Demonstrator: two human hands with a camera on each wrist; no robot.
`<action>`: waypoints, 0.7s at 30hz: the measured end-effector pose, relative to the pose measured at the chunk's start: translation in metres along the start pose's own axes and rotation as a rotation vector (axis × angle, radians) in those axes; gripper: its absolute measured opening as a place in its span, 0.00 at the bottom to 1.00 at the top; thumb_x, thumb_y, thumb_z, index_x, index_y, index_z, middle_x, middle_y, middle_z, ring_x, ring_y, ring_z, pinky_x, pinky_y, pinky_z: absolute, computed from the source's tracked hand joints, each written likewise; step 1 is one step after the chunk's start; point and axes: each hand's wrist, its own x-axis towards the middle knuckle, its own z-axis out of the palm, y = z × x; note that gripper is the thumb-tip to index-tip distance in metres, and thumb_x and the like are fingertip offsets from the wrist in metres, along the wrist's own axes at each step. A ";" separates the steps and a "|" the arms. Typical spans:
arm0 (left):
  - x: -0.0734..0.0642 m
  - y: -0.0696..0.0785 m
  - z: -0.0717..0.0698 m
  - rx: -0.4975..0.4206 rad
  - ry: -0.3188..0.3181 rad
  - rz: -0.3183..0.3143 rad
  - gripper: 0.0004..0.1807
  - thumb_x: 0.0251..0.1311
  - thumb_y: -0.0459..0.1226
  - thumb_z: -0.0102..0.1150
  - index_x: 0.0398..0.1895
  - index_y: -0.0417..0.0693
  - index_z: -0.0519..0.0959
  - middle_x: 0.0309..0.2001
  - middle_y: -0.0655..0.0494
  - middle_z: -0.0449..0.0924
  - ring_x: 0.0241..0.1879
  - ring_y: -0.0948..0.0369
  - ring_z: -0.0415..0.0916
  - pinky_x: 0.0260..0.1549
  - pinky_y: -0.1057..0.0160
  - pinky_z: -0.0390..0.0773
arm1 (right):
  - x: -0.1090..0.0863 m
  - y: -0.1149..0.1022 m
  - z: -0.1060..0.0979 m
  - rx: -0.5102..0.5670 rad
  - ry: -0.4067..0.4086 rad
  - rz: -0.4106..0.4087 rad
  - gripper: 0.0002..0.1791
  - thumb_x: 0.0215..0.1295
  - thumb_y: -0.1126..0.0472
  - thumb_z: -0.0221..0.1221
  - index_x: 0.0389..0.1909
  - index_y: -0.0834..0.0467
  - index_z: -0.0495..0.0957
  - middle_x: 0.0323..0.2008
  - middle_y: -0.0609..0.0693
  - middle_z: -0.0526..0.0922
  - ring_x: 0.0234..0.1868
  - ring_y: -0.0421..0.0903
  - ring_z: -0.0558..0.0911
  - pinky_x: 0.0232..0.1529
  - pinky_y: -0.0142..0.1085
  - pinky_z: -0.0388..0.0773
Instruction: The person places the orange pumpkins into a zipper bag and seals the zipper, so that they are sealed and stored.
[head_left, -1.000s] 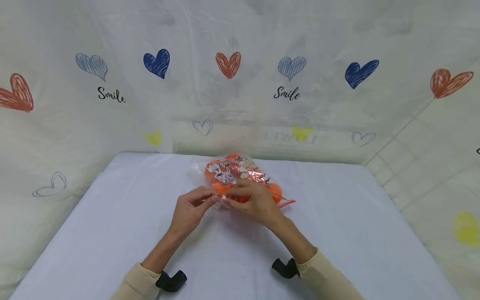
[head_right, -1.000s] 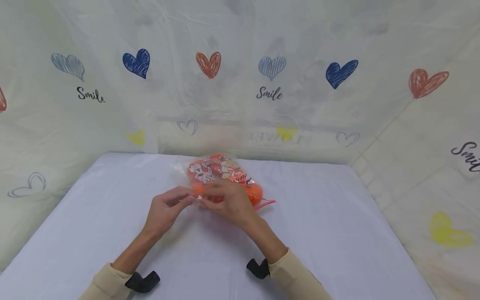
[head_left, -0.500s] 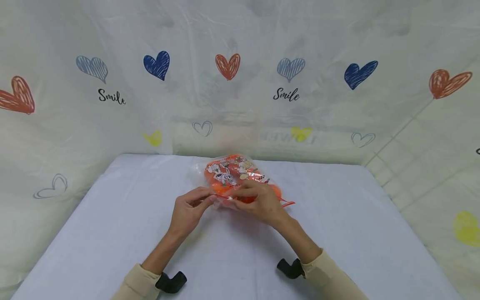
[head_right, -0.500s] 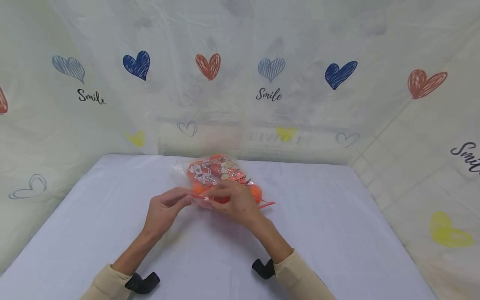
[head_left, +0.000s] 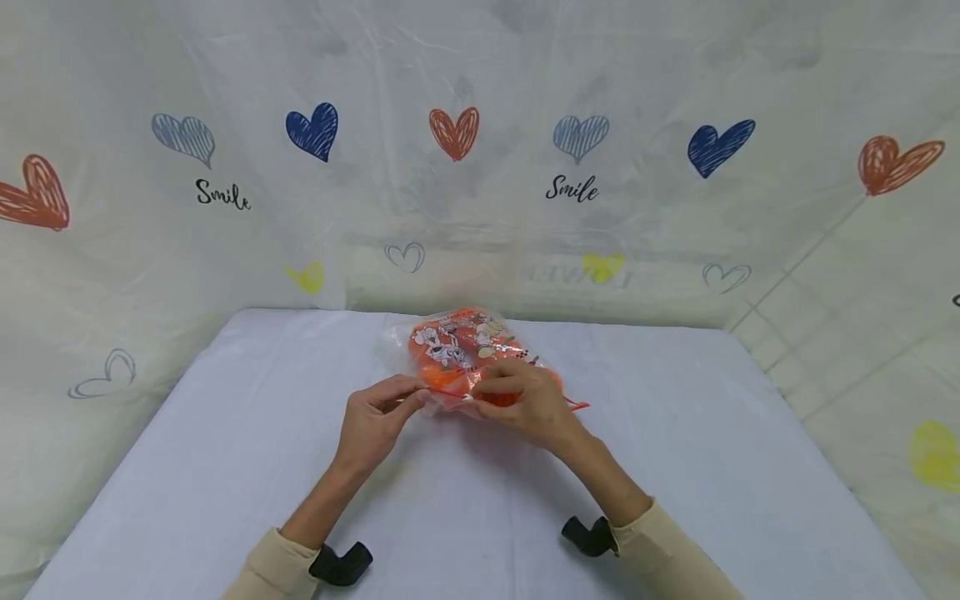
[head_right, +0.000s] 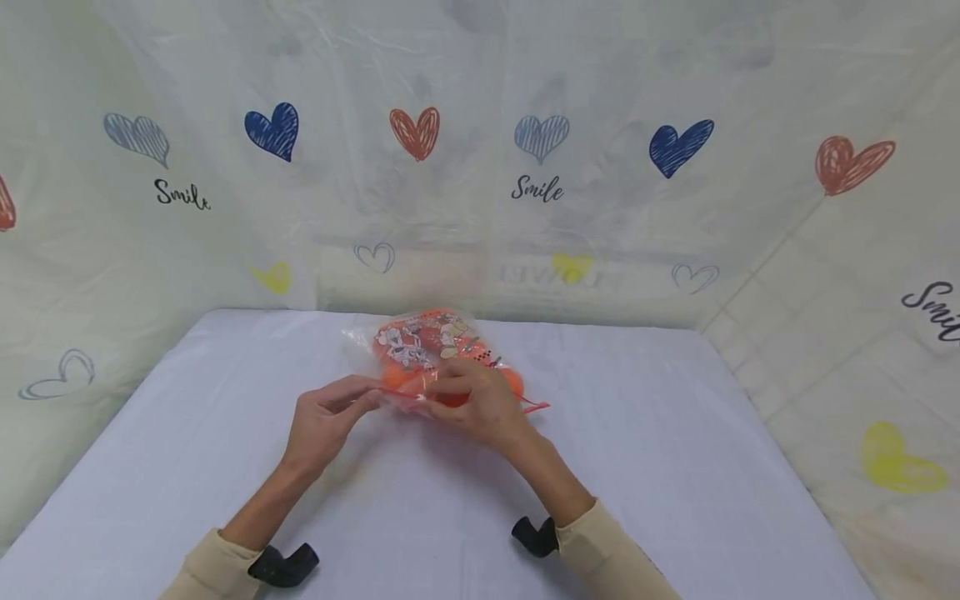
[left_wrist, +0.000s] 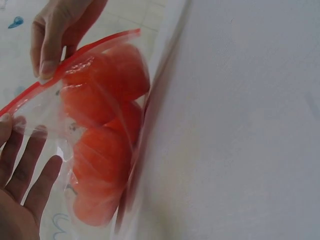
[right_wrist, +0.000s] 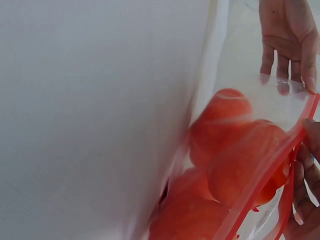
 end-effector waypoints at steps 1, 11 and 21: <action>0.000 0.001 0.000 0.001 0.001 0.004 0.12 0.66 0.39 0.69 0.49 0.44 0.89 0.46 0.50 0.91 0.43 0.67 0.85 0.46 0.70 0.85 | 0.000 0.001 -0.001 -0.004 0.001 -0.006 0.10 0.57 0.59 0.77 0.40 0.50 0.93 0.40 0.46 0.87 0.45 0.43 0.82 0.45 0.34 0.85; 0.001 0.003 -0.002 -0.048 0.012 -0.009 0.14 0.65 0.36 0.70 0.51 0.39 0.88 0.47 0.47 0.90 0.43 0.66 0.85 0.47 0.70 0.85 | -0.005 0.001 -0.008 -0.060 0.006 -0.035 0.10 0.56 0.59 0.77 0.40 0.51 0.93 0.37 0.45 0.83 0.40 0.40 0.77 0.42 0.35 0.78; 0.001 -0.001 -0.007 -0.096 0.022 -0.018 0.15 0.66 0.35 0.69 0.52 0.35 0.86 0.47 0.45 0.89 0.43 0.65 0.88 0.49 0.68 0.86 | -0.017 0.015 -0.015 -0.010 0.041 -0.015 0.09 0.55 0.64 0.76 0.38 0.51 0.93 0.34 0.44 0.82 0.38 0.39 0.76 0.37 0.33 0.80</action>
